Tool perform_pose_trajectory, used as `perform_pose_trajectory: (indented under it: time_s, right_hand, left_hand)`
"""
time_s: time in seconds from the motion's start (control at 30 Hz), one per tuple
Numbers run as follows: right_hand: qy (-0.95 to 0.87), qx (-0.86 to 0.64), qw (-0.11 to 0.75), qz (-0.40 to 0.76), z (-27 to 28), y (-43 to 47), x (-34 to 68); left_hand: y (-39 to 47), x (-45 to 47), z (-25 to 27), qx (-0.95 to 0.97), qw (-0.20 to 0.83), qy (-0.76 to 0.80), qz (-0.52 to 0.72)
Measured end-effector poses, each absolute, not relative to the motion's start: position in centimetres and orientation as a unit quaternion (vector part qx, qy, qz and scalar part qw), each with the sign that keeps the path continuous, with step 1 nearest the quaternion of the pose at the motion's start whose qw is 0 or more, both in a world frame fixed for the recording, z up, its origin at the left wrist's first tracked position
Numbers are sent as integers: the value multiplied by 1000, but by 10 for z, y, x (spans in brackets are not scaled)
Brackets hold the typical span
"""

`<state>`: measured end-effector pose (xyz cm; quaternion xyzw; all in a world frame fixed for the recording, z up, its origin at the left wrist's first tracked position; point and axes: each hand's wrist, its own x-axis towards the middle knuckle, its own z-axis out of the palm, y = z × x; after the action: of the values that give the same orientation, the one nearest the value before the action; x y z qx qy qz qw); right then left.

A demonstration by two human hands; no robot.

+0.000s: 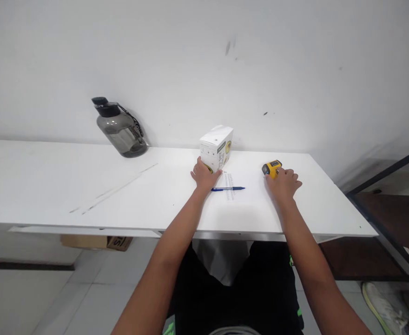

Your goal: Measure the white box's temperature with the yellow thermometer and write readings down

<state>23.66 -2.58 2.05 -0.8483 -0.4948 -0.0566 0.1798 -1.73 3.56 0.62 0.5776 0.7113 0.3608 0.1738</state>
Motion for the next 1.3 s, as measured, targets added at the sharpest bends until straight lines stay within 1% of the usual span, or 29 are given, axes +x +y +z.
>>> perform_pose_trajectory:
  time_s: [0.17,0.3,0.9,1.3]
  right_hand:
    - [-471,-872,134,8,14,-23,247]
    - [-476,-870,125,41,14,-21,250]
    - [-481,-864,142,37,14,-21,244]
    - [-484,-864,131,41,17,-23,243]
  left_hand:
    - [36,-19,5,595,177,683,384]
    - [35,-18,6,592,183,686,381]
    - [33,-18,7,594,200,690,362]
    - [33,-18,6,594,200,687,369]
